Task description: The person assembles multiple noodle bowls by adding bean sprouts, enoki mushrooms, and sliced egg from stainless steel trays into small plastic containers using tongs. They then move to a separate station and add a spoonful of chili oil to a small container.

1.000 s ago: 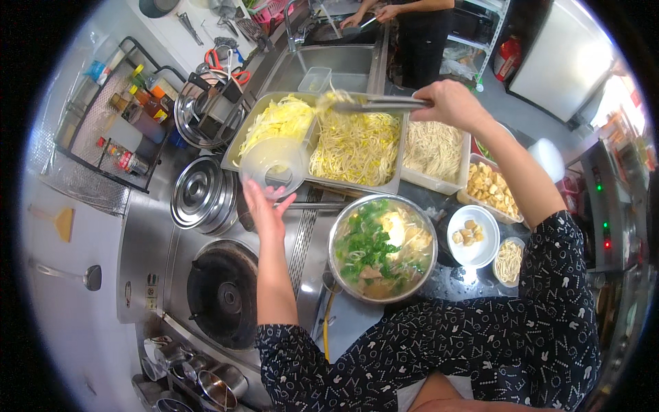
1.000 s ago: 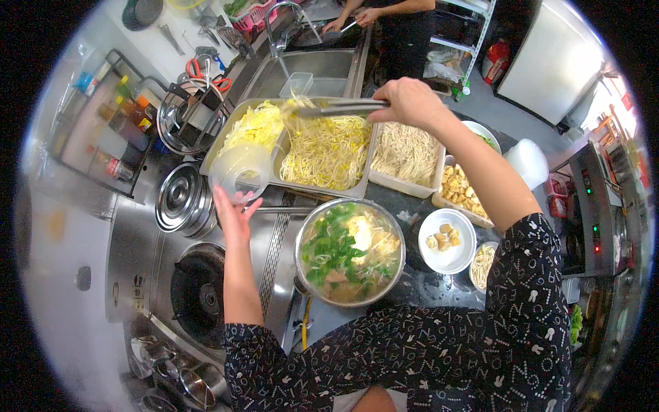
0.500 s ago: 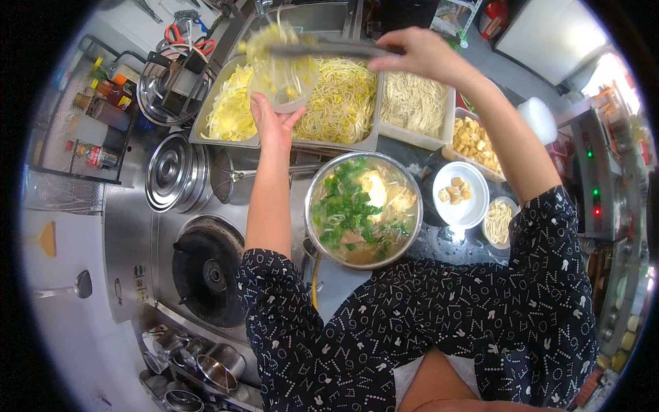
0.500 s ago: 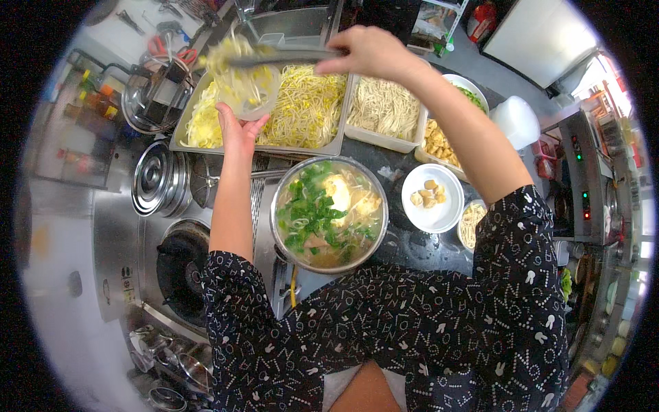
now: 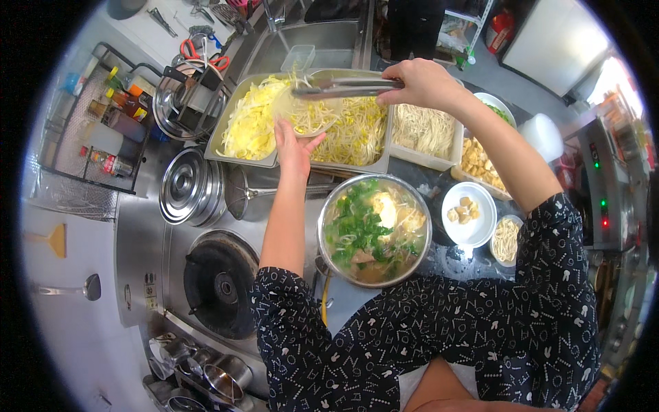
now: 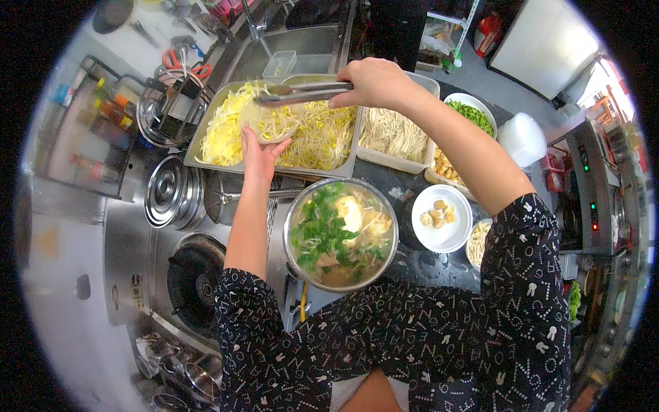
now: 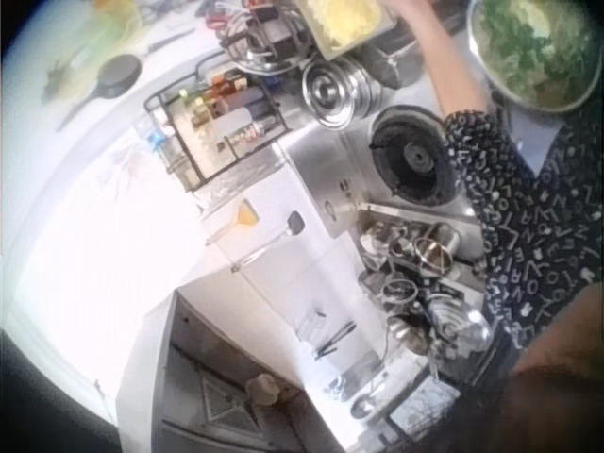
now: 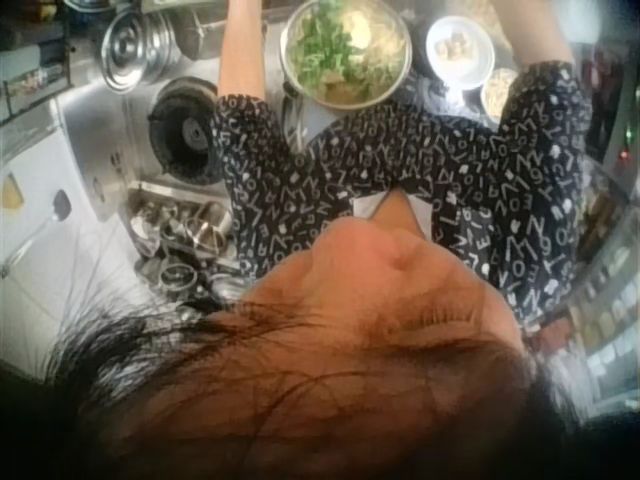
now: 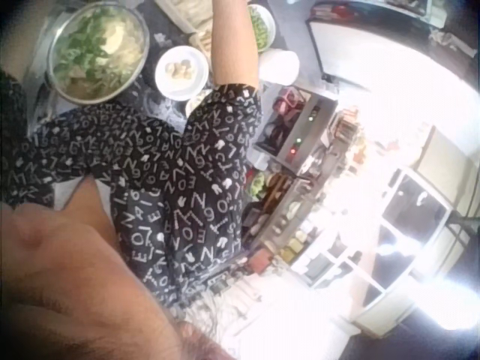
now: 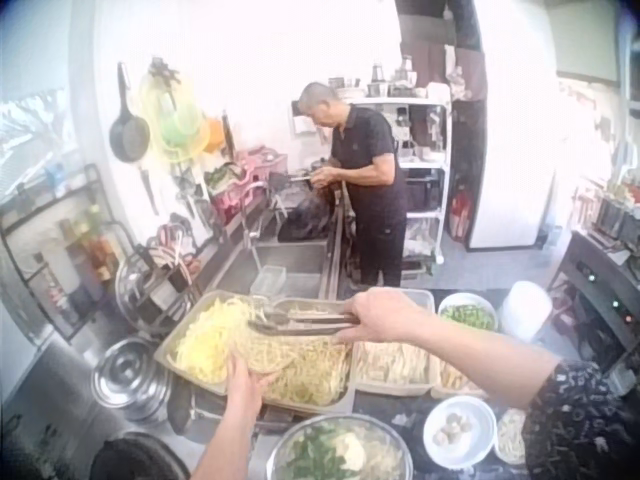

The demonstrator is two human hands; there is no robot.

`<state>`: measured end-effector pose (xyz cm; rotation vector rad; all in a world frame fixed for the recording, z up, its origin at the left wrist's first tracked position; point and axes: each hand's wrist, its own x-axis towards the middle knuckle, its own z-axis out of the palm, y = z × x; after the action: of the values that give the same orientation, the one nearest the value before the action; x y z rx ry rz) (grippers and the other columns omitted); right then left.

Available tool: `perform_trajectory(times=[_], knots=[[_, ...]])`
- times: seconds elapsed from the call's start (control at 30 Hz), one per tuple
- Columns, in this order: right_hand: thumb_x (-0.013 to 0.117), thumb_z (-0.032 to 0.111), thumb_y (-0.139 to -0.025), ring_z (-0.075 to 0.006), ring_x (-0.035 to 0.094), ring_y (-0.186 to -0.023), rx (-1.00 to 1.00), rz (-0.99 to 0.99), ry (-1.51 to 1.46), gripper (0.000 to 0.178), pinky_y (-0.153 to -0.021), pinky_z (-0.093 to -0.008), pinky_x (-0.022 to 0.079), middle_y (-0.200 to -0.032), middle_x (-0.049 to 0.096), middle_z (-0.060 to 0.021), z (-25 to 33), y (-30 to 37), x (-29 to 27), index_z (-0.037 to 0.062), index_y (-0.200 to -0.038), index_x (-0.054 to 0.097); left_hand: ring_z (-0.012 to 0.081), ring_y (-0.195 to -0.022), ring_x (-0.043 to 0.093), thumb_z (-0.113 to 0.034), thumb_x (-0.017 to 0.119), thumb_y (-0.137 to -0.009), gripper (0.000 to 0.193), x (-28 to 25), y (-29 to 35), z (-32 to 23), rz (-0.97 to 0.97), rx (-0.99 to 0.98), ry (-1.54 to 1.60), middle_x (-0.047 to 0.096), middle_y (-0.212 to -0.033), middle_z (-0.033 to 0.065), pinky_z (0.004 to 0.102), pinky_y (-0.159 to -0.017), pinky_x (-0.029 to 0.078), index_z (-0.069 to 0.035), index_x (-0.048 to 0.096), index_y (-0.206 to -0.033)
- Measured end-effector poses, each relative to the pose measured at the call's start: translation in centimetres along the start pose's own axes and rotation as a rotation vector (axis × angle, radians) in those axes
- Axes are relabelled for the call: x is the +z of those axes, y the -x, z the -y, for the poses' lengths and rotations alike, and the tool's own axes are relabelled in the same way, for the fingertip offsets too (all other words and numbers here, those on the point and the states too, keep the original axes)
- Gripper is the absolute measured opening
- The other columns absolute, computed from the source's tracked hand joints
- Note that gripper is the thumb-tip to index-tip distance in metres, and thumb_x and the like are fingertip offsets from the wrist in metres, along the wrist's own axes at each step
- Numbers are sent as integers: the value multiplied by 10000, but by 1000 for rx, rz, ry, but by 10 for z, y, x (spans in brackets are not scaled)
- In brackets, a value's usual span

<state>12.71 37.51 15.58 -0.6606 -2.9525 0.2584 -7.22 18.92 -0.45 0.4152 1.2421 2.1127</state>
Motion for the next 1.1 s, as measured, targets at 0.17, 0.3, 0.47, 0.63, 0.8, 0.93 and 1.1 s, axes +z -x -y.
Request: perform_trajectory(times=[0.17,0.3,0.47,0.63,0.8,0.93,1.1], knots=[[736,528,-762,-309,693,-827,-41,-70,-18,520,-764,-395,544,-865,712,-153,5,-1,-15,112,-1075,729,390,-1178,546,-504,443,-997,702,-16,-4,-3,17,-109,93,326,-1475,177,502,-866,572,-132,138,-1508],[735,519,-765,-317,691,-836,-60,-206,-69,514,-774,-388,539,-883,714,-154,-1,3,-27,104,-1067,729,377,-1151,569,-493,468,-992,715,-21,-4,-7,-50,-78,-12,321,-1480,172,493,-851,578,-130,133,-1509],[732,494,-789,-275,691,-790,-42,-295,-234,497,-757,-377,529,-859,714,-141,-19,16,-30,73,-1051,724,386,-1211,526,-450,454,-1011,671,-31,6,-14,-41,69,-57,318,-1486,162,498,-880,565,-132,140,-1512],[724,554,-779,-274,690,-773,-11,-328,-278,554,-726,-383,530,-855,715,-128,-37,19,-5,72,-1052,722,402,-1238,503,-457,438,-1014,662,-53,10,-24,-138,-48,290,370,-1441,207,506,-900,555,-137,140,-1511],[718,561,-785,-284,693,-789,75,-128,-250,543,-728,-394,534,-879,720,-131,-38,9,21,98,-1069,723,383,-1140,582,-494,431,-1003,674,-46,11,-19,-139,39,23,392,-1427,186,484,-814,595,-138,145,-1499],[725,550,-778,-286,694,-781,40,-214,-259,549,-733,-379,538,-882,722,-133,-34,13,14,87,-1073,719,380,-1202,538,-477,448,-1003,650,-35,16,-16,-96,-3,-14,362,-1464,155,506,-845,575,-177,164,-1504],[712,556,-784,-288,685,-725,-69,-228,-369,529,-686,-379,534,-807,708,-132,-16,16,7,81,-1016,724,398,-1272,477,-474,459,-999,663,-30,19,-14,-55,55,-64,322,-1501,140,554,-910,532,-212,143,-1519]])
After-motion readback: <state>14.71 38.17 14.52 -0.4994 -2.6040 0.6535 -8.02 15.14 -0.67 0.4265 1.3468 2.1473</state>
